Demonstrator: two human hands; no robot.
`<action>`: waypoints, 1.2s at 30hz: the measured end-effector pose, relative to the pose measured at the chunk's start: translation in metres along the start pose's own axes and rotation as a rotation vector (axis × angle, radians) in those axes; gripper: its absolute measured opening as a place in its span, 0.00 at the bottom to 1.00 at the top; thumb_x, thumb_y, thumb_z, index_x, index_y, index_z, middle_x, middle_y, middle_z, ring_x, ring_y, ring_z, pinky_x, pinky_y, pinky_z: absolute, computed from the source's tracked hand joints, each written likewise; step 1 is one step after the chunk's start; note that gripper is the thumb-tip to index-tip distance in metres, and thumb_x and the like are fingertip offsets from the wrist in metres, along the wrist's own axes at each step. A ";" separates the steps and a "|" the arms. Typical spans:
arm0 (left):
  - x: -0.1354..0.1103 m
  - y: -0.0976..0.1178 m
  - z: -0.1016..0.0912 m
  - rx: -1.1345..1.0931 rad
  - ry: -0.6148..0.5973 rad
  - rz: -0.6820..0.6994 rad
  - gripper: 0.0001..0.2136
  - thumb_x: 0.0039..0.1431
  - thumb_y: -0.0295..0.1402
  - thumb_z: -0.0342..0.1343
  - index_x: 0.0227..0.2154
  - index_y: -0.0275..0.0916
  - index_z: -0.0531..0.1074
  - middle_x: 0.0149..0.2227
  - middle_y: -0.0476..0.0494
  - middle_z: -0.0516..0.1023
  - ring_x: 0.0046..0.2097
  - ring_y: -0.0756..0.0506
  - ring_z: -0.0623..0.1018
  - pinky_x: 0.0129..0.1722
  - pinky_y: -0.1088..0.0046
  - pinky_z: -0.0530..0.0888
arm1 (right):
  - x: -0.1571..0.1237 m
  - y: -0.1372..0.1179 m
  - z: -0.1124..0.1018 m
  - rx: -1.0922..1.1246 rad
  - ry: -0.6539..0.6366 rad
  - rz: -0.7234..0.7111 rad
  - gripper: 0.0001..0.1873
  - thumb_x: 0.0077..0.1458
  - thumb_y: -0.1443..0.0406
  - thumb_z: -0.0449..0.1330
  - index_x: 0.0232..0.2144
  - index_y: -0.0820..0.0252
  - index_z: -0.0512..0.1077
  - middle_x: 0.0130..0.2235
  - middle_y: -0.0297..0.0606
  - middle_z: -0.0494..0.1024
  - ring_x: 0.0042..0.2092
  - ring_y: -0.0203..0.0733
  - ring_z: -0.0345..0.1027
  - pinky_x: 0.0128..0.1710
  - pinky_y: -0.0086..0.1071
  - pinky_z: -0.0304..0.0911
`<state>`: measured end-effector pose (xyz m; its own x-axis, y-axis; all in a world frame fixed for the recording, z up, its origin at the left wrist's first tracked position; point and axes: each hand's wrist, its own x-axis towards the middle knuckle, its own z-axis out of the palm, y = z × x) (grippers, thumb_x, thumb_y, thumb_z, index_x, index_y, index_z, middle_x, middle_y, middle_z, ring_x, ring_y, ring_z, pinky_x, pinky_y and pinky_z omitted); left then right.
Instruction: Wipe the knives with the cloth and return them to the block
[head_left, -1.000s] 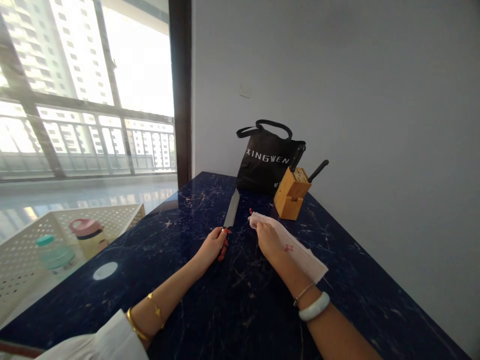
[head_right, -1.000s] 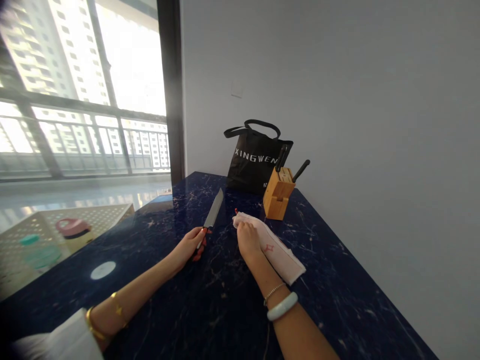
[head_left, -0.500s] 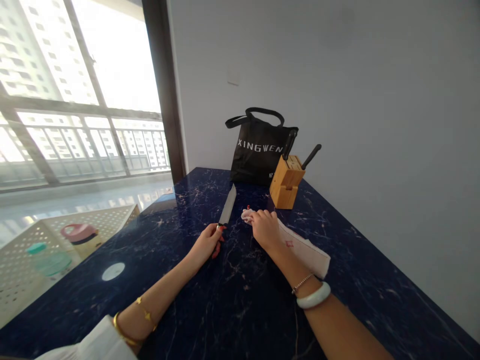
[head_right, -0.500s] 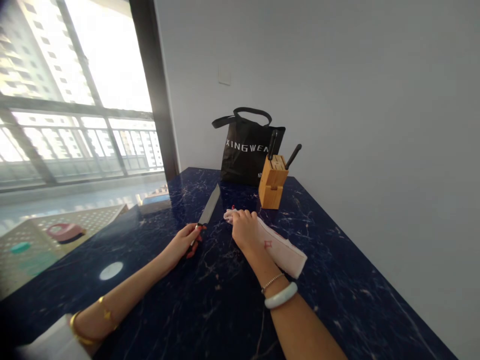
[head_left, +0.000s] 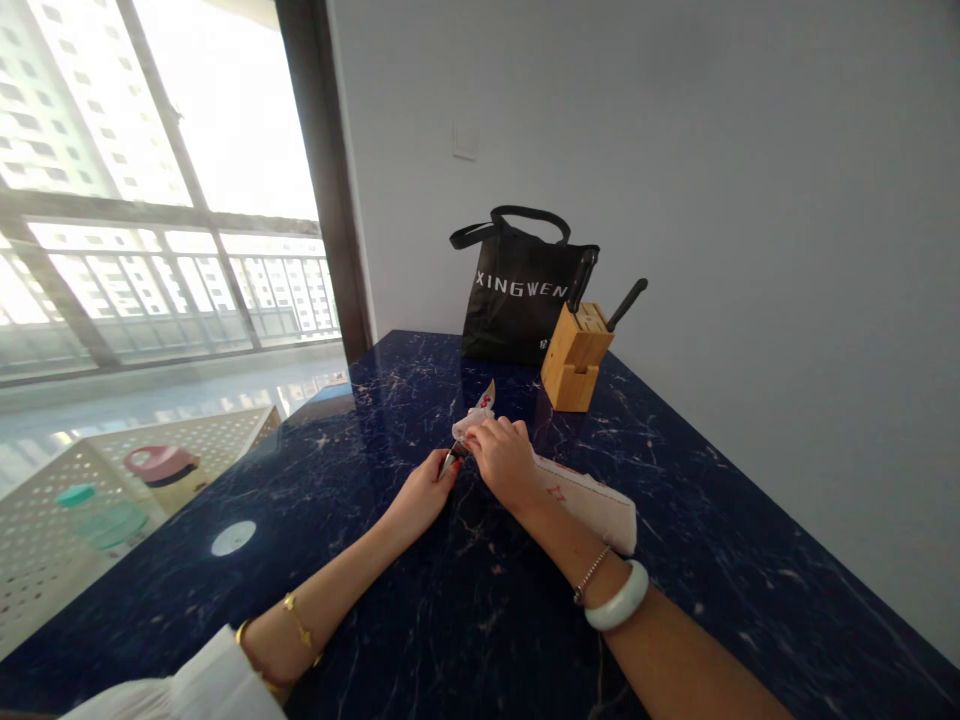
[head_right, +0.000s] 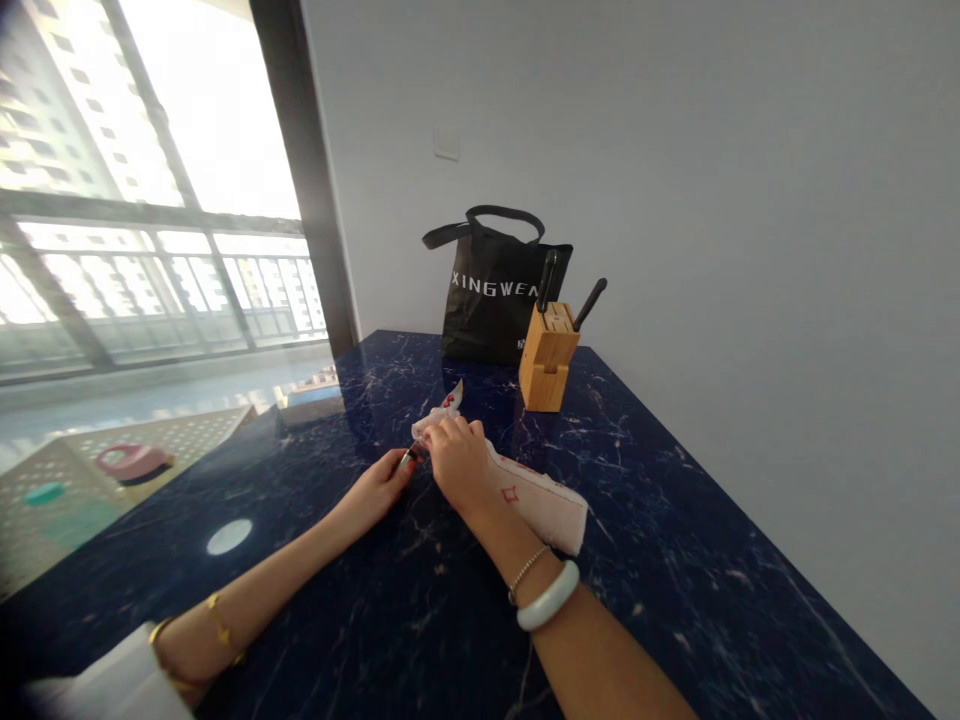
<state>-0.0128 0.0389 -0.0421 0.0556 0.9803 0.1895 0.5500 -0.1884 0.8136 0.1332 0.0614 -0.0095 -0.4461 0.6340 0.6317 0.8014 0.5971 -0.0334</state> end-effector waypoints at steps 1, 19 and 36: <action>0.000 0.001 -0.001 0.005 -0.005 -0.004 0.15 0.57 0.38 0.43 0.41 0.34 0.66 0.34 0.42 0.73 0.36 0.44 0.72 0.36 0.69 0.65 | 0.000 0.000 -0.001 0.006 0.000 0.007 0.08 0.59 0.65 0.49 0.33 0.57 0.68 0.34 0.36 0.71 0.38 0.42 0.58 0.36 0.37 0.44; -0.011 0.014 -0.001 0.253 0.028 0.198 0.12 0.56 0.28 0.45 0.43 0.32 0.64 0.42 0.37 0.70 0.44 0.43 0.70 0.45 0.70 0.64 | 0.000 0.008 -0.006 0.098 -0.011 -0.116 0.06 0.58 0.65 0.51 0.34 0.58 0.68 0.34 0.35 0.71 0.38 0.41 0.59 0.37 0.35 0.47; -0.015 0.023 -0.007 -0.013 -0.116 0.092 0.14 0.56 0.37 0.46 0.40 0.35 0.69 0.30 0.47 0.73 0.31 0.47 0.71 0.30 0.75 0.64 | -0.001 0.067 -0.007 0.107 0.195 0.292 0.06 0.55 0.66 0.53 0.35 0.60 0.68 0.37 0.37 0.73 0.39 0.42 0.62 0.38 0.33 0.50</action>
<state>-0.0070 0.0197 -0.0222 0.2017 0.9589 0.1998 0.5273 -0.2782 0.8028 0.1898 0.0975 -0.0070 -0.1127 0.6860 0.7189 0.8328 0.4598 -0.3082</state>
